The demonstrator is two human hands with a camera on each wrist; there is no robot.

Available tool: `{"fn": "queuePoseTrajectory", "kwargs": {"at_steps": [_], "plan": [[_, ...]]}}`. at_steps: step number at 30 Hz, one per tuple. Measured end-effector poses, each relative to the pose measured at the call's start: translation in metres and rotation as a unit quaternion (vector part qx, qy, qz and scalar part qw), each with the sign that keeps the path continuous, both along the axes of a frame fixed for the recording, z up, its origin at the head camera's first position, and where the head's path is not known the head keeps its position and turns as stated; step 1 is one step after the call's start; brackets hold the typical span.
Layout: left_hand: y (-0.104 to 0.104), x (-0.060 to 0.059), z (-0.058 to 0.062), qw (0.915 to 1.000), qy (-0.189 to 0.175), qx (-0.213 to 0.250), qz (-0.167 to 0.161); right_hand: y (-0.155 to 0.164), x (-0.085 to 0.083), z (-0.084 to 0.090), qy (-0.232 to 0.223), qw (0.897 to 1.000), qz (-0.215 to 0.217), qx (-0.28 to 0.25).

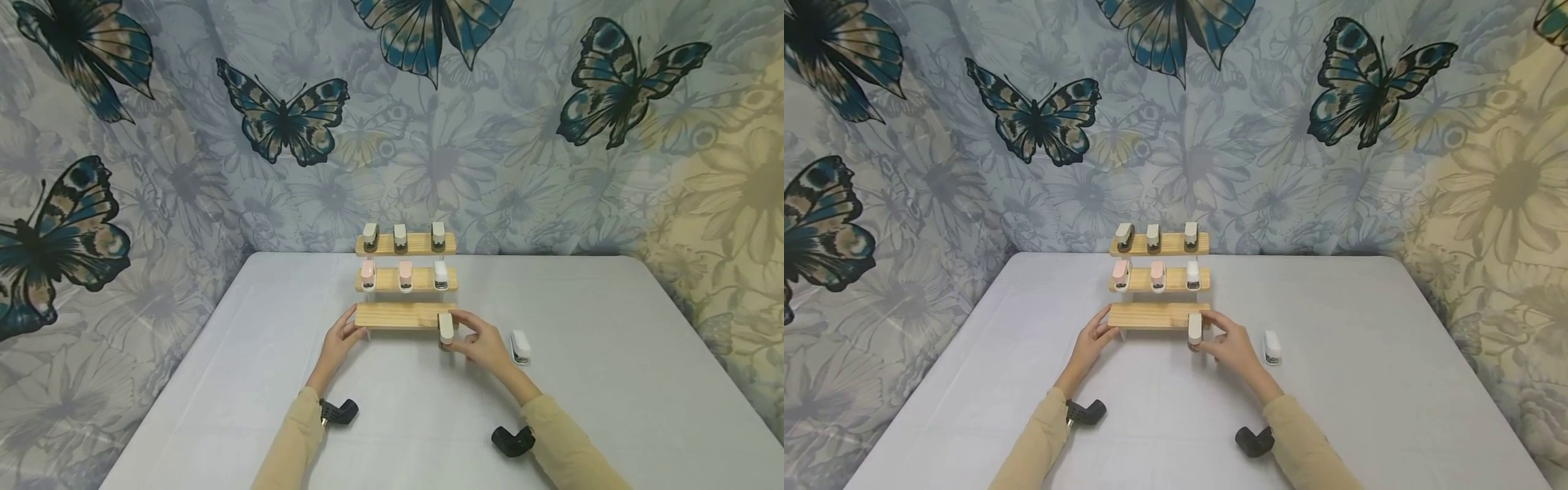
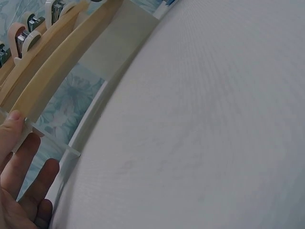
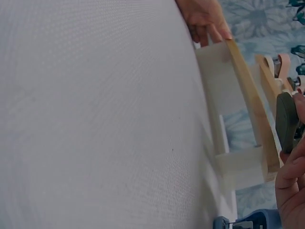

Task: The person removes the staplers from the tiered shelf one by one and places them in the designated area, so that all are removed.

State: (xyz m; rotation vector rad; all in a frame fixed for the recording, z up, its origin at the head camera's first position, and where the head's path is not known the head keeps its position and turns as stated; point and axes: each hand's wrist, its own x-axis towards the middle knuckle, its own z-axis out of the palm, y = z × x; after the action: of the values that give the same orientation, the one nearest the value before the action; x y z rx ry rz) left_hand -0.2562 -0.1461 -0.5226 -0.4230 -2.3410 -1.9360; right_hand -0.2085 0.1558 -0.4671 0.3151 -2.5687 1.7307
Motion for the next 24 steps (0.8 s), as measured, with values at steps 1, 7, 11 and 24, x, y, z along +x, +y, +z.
{"fn": "queuePoseTrajectory", "kwargs": {"at_steps": [1, 7, 11, 24], "plan": [[0.000, -0.001, -0.001, 1.0000, 0.001, 0.000, 0.001, 0.001, 0.000, 0.000, 0.006, 1.000, 0.000, -0.002], [-0.002, 0.002, 0.004, 1.0000, 0.005, -0.003, 0.001, 0.004, 0.000, 0.001, 0.021, 1.000, 0.010, -0.005], [0.000, 0.010, 0.018, 0.9999, 0.000, -0.004, -0.010, 0.006, 0.001, 0.004, 0.027, 0.999, 0.015, -0.007], [0.002, 0.013, 0.027, 0.9999, 0.000, -0.002, -0.017, 0.017, 0.022, 0.043, 0.017, 1.000, 0.008, -0.007]]}}
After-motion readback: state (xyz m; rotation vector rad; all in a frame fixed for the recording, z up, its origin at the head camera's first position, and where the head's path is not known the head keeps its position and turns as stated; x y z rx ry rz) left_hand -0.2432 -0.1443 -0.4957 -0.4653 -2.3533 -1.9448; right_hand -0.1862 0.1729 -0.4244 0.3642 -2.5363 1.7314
